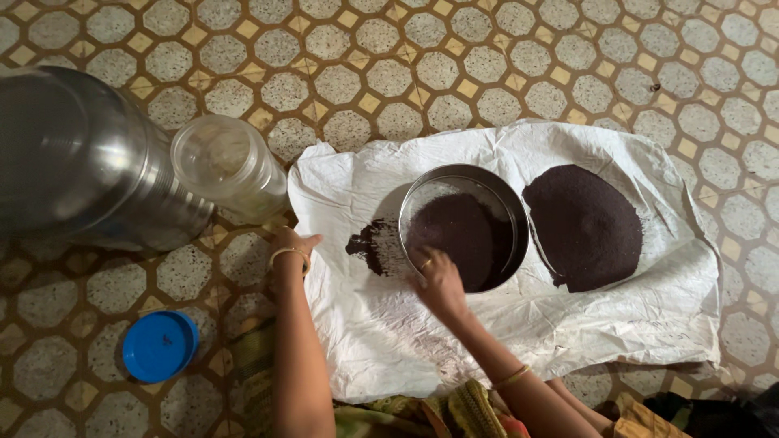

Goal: The person scoops dark grains from a white sack onto a metal sieve and shakes it to separate fine particles. The person repeatedly gathers the sifted material and shakes the sieve until the sack is empty.

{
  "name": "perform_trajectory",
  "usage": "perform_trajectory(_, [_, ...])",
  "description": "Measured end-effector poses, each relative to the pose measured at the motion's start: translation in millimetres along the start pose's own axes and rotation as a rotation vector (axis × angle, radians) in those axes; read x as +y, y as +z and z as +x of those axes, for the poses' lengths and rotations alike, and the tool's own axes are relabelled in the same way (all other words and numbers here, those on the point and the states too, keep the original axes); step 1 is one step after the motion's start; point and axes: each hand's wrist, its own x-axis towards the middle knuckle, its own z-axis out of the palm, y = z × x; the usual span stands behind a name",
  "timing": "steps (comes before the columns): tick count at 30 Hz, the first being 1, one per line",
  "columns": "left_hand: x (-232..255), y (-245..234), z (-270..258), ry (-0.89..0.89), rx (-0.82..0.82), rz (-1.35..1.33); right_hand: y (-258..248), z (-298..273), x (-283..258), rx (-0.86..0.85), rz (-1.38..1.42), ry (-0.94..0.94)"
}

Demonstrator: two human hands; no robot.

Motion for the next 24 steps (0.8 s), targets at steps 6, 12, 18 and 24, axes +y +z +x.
perform_trajectory(6, [-8.7, 25.9, 18.7, 0.036, -0.083, -0.022, 3.3, -5.8, 13.4, 0.016, -0.197, -0.056])
perform_trajectory(12, [-3.4, 22.5, 21.4, 0.075, -0.081, -0.019, -27.7, 4.2, 16.5, 0.063, -0.203, -0.053])
perform_trajectory(18, [29.1, -15.5, -36.6, 0.019, -0.093, -0.040, -7.6, 3.3, 2.7, 0.158, -0.056, 0.001])
perform_trajectory(24, [29.6, -15.8, -32.6, 0.094, 0.002, 0.109, 72.4, 38.4, -6.0, 0.044, 0.103, -0.443])
